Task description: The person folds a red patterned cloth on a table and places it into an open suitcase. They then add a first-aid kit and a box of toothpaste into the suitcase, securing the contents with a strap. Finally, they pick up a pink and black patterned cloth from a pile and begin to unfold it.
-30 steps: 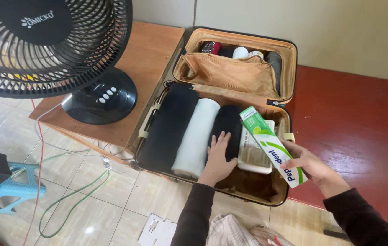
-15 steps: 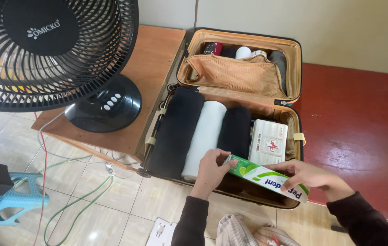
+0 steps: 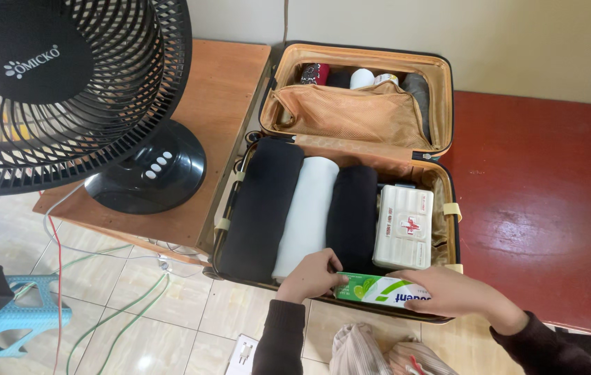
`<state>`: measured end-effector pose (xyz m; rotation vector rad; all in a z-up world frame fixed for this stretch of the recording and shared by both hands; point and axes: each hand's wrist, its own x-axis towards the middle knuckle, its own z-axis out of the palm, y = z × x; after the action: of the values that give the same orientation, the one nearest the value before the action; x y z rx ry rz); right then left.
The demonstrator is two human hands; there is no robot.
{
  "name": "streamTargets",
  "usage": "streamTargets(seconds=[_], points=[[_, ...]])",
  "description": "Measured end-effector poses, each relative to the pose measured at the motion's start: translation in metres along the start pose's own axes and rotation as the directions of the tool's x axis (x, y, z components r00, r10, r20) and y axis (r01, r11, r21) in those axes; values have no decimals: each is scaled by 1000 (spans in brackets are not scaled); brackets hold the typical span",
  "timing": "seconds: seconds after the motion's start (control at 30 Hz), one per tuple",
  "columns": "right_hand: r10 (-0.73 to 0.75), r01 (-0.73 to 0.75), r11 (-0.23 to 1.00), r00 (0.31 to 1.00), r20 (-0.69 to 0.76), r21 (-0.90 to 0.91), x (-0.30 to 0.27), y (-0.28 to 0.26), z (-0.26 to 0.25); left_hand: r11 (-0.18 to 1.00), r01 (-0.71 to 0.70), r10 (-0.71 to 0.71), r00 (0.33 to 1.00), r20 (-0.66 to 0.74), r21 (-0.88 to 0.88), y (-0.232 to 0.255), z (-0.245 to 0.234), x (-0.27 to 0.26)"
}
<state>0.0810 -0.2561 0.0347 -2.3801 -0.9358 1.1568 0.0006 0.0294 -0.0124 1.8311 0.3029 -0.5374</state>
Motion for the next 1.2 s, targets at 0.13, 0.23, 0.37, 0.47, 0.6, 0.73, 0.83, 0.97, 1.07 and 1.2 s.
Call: streamTargets(seconds=[0.13, 0.23, 0.37, 0.47, 0.6, 0.73, 0.83, 0.97, 1.07, 1.2], points=[[1, -1, 1000, 1000, -8, -12, 11, -3, 6, 943, -131, 178, 975, -134, 305, -13, 9, 9], [51, -52, 998, 998, -30, -22, 19, -2, 12, 923, -129, 218, 951, -218, 362, -20, 24, 15], [8, -11, 999, 997, -83, -41, 26, 3, 21, 899, -57, 192, 942, -274, 434, -18, 36, 18], [4, -4, 1000, 990, -139, -1, 27, 9, 26, 924, -28, 155, 939, -306, 382, -9, 36, 17], [-32, 45, 997, 983, -181, 64, 34, 11, 32, 939, -4, 137, 922, -362, 345, -1, 37, 7], [-83, 79, 997, 966, -244, -28, 34, 14, 25, 933, -64, 215, 890, -403, 355, -3, 39, 4], [-88, 65, 992, 967, -238, -104, 37, 12, 23, 931, -102, 257, 865, -431, 351, -12, 39, 6], [-89, 85, 996, 980, -178, -31, 39, 7, 26, 902, -46, 238, 883, -405, 429, -16, 44, 15], [-35, 48, 995, 990, -134, 92, 38, 6, 32, 834, -18, 279, 876, -393, 552, -16, 51, 18], [-67, 86, 988, 987, -147, 128, 39, 10, 40, 802, 17, 293, 860, -417, 597, -11, 55, 21]])
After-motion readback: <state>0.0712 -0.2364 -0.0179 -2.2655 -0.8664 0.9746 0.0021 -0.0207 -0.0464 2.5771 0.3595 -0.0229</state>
